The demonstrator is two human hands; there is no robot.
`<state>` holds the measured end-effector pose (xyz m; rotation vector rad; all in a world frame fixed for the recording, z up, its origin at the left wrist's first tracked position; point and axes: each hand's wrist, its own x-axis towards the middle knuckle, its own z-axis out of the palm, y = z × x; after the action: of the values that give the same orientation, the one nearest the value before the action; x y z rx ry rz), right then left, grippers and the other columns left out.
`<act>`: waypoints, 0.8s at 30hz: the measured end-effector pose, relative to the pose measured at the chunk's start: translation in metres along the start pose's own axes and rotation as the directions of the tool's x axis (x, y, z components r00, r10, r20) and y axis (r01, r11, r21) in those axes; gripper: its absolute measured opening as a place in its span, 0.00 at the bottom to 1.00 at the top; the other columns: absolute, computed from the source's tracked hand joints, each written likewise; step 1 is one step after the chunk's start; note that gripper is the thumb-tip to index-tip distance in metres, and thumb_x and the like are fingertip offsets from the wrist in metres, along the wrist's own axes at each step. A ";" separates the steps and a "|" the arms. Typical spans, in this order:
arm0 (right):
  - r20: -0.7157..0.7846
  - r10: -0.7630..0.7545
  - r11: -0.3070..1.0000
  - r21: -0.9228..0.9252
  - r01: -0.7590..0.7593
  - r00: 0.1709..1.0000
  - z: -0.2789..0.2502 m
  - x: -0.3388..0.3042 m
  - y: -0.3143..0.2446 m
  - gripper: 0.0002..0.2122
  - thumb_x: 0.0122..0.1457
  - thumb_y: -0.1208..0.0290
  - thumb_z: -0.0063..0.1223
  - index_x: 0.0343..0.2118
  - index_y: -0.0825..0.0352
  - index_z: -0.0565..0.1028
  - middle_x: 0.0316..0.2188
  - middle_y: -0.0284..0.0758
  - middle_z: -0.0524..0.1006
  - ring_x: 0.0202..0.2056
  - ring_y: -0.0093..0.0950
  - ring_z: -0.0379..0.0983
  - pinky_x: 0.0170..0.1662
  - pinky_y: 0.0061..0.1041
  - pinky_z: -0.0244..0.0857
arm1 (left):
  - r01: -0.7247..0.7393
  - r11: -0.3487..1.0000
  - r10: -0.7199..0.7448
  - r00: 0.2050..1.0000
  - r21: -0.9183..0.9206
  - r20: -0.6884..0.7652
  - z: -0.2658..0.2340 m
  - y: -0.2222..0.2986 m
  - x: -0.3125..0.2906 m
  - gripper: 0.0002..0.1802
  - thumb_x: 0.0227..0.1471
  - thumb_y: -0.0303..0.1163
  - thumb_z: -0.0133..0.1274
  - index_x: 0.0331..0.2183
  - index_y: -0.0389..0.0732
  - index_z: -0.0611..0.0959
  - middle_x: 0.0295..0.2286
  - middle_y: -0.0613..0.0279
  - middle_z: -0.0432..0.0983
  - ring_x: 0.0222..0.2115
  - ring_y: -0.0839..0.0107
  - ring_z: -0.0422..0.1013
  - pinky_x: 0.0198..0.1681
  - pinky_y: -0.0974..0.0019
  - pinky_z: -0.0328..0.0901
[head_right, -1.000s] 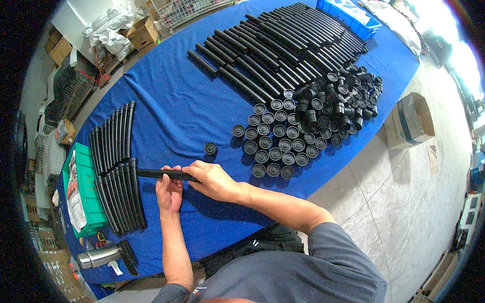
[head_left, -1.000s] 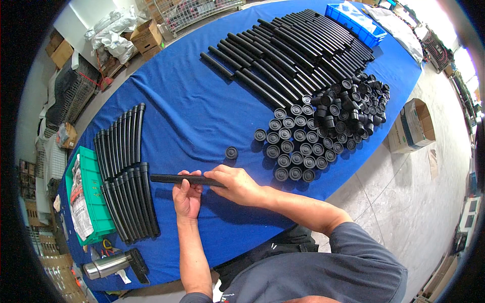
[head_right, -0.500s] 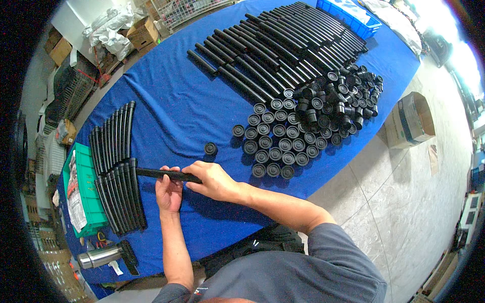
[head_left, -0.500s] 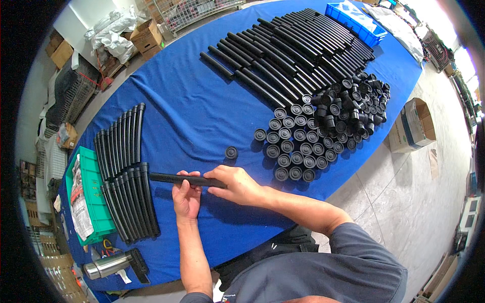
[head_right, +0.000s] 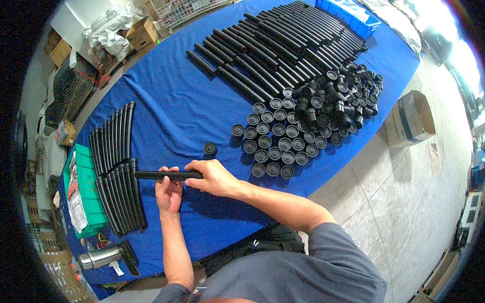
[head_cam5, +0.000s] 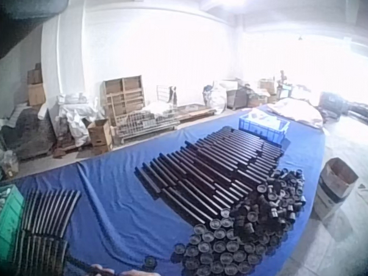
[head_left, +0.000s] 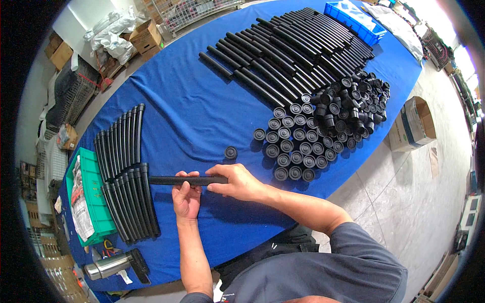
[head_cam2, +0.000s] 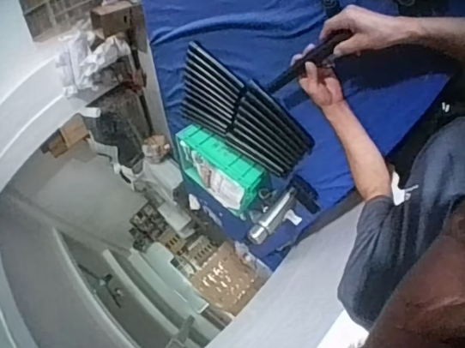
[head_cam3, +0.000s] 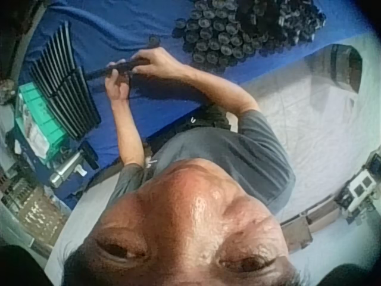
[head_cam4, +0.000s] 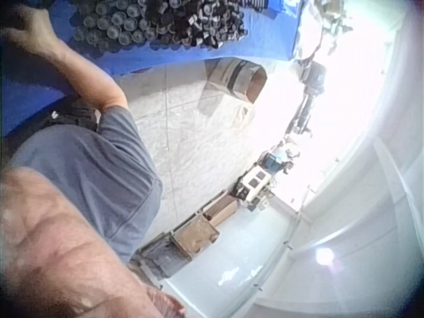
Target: The person attaches a rubber cap onto the end of a rod by hand and places the rod onto the table.
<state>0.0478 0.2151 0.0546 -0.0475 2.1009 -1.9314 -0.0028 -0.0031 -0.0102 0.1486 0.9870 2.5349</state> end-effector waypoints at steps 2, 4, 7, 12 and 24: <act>-0.107 -0.267 0.959 -0.126 0.253 0.958 0.005 0.006 0.023 0.17 0.52 0.72 0.61 0.45 0.72 0.75 0.36 0.47 0.79 0.38 0.40 0.78 0.40 0.33 0.71 | 0.002 1.000 -0.002 1.000 0.014 0.011 0.002 -0.001 0.002 0.17 0.56 0.27 0.55 0.47 0.38 0.73 0.43 0.47 0.76 0.39 0.65 0.75 0.42 0.67 0.72; -0.175 -0.520 0.841 -0.273 0.466 0.836 0.005 0.010 0.036 0.17 0.53 0.71 0.61 0.45 0.72 0.75 0.34 0.46 0.79 0.35 0.36 0.79 0.38 0.32 0.71 | 0.056 0.998 -0.056 0.998 0.023 0.001 0.003 -0.001 0.006 0.16 0.56 0.26 0.55 0.46 0.38 0.73 0.44 0.47 0.76 0.38 0.66 0.75 0.41 0.66 0.73; -0.175 -0.629 0.757 -0.362 0.544 0.758 0.006 0.010 0.033 0.16 0.55 0.70 0.60 0.45 0.72 0.75 0.31 0.43 0.80 0.30 0.28 0.79 0.33 0.28 0.72 | 0.040 0.999 -0.040 0.998 0.001 0.043 -0.001 0.000 0.005 0.17 0.55 0.26 0.56 0.46 0.38 0.73 0.44 0.46 0.76 0.39 0.67 0.75 0.40 0.67 0.73; 0.028 -0.081 0.980 0.182 0.075 0.996 0.011 0.010 0.025 0.15 0.56 0.67 0.59 0.43 0.71 0.77 0.26 0.34 0.79 0.23 0.20 0.74 0.26 0.23 0.71 | 0.003 0.993 0.005 0.998 0.115 -0.070 0.004 0.005 -0.008 0.18 0.52 0.25 0.58 0.45 0.43 0.73 0.43 0.47 0.77 0.36 0.66 0.74 0.33 0.68 0.69; -0.019 -0.028 0.949 0.314 0.032 0.999 -0.004 0.004 0.020 0.15 0.56 0.74 0.59 0.45 0.74 0.77 0.25 0.31 0.77 0.23 0.18 0.72 0.27 0.18 0.68 | -0.075 -0.119 0.633 0.762 0.990 0.134 0.031 0.070 -0.052 0.24 0.47 0.26 0.63 0.48 0.39 0.77 0.47 0.56 0.73 0.36 0.69 0.73 0.40 0.66 0.71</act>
<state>0.0461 0.2195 0.0344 0.0006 1.7836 -2.2656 0.0285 -0.0521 0.0619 0.3476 3.2750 1.4800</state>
